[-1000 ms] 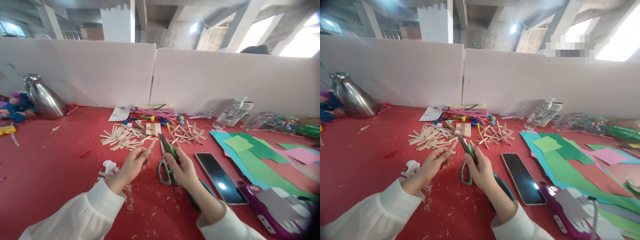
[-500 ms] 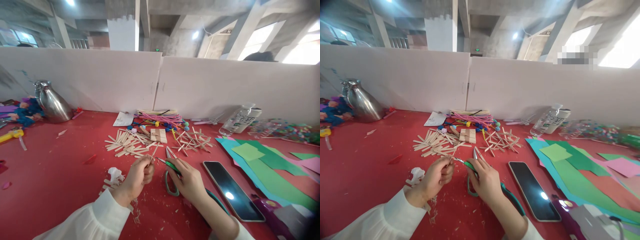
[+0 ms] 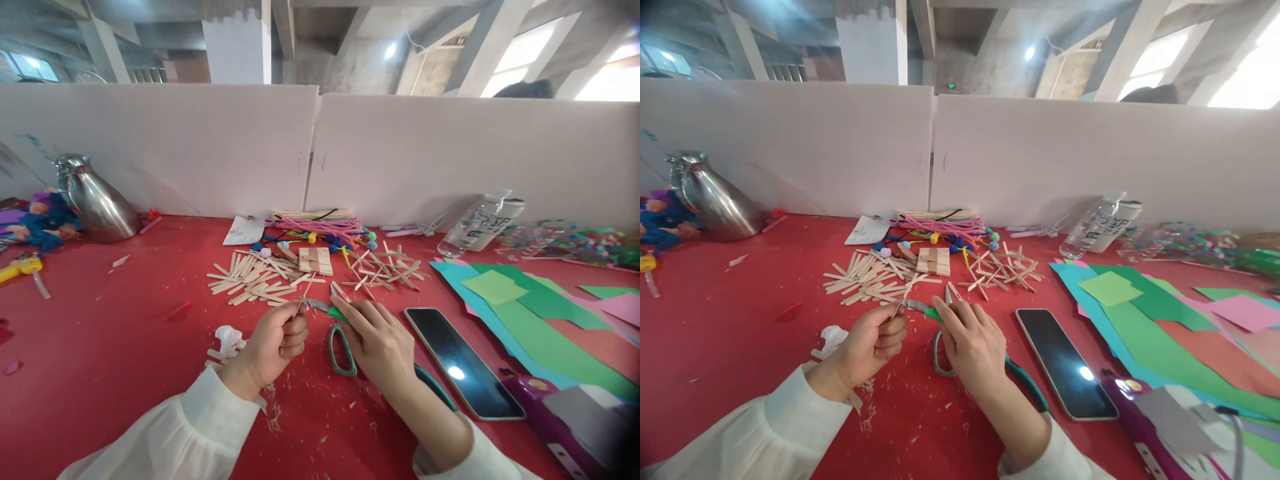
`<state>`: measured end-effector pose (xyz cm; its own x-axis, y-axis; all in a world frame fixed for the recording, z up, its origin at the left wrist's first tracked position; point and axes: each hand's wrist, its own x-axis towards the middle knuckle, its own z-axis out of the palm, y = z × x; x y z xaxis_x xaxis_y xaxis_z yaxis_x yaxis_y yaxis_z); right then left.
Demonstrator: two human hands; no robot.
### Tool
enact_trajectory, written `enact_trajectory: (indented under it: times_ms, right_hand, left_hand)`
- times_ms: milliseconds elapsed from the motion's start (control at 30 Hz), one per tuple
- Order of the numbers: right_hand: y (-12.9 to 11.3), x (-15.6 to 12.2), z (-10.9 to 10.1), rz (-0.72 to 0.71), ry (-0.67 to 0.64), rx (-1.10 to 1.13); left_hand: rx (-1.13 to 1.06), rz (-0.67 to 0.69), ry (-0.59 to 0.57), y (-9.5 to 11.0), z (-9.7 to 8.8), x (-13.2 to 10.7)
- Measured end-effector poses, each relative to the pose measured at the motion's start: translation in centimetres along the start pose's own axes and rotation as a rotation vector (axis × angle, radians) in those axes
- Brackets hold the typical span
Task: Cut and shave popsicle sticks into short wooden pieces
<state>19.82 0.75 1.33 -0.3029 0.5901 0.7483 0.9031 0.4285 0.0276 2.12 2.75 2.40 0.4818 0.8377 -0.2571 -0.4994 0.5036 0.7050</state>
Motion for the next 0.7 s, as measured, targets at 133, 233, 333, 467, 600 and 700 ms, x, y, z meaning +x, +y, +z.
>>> enact_trajectory:
  times_ms: [133,233,333,467,600,700]
  right_hand:
    - [0.14,0.07,-0.24,-0.015,0.03,-0.024]
    - [0.29,0.1,-0.34,-0.028,0.059,-0.054]
    - [0.37,0.12,-0.34,-0.028,0.054,-0.064]
    - [0.28,0.11,-0.29,0.068,-0.06,0.1]
    - [0.14,0.02,-0.31,0.301,-0.276,0.355]
    - [0.08,-0.15,-0.18,0.382,-0.359,0.437]
  left_hand:
    - [0.003,0.004,0.007,-0.01,0.09,-0.07]
    - [0.004,-0.007,0.004,0.05,0.17,-0.09]
    - [0.015,-0.015,0.001,0.18,0.16,-0.01]
    - [0.048,0.011,-0.002,0.31,-0.16,0.21]
    - [0.086,0.048,0.0,0.18,-0.51,0.36]
    - [0.135,0.107,-0.001,0.01,-0.5,0.32]
